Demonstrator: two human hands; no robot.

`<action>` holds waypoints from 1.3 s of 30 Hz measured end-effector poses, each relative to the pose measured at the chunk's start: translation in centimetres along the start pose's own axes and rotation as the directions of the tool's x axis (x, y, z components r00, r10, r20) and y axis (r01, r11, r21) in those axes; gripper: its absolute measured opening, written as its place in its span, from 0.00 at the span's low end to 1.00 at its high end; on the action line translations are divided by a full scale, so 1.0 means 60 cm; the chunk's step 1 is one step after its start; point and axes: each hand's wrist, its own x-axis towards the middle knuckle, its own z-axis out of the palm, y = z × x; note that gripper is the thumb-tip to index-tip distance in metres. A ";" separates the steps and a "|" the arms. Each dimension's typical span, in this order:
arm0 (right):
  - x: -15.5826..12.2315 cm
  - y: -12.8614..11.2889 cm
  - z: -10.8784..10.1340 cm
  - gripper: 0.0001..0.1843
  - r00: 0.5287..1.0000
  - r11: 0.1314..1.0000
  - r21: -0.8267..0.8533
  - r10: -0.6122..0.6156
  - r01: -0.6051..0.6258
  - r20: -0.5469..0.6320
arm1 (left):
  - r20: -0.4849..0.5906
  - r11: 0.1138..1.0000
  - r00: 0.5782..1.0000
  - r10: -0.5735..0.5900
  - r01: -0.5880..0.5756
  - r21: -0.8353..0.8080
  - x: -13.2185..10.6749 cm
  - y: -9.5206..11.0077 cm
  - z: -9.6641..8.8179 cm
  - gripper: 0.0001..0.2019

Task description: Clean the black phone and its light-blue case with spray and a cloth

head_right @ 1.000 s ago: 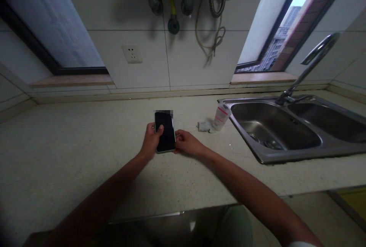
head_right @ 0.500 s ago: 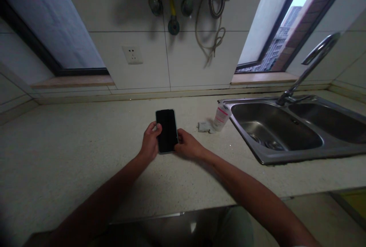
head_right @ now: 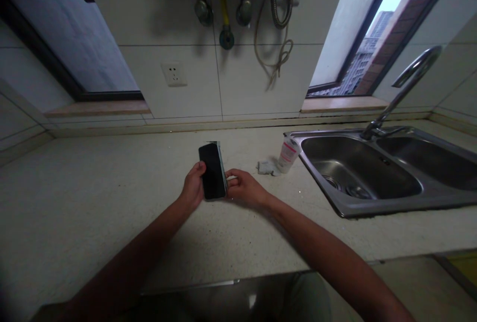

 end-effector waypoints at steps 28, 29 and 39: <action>-0.023 -0.004 0.034 0.26 0.867 0.296 -0.925 -0.494 0.240 0.067 | 0.358 0.981 0.919 -0.166 0.191 -0.034 -0.035 0.022 0.012 0.51; -0.021 -0.005 0.034 0.23 0.863 0.272 -0.932 -0.499 0.241 0.077 | 0.351 0.968 0.917 -0.190 0.235 -0.091 -0.036 0.023 0.013 0.49; -0.012 -0.006 0.023 0.38 0.927 0.417 -0.889 -0.375 0.186 0.018 | 0.366 0.971 0.916 -0.162 0.214 -0.106 -0.028 0.023 0.013 0.23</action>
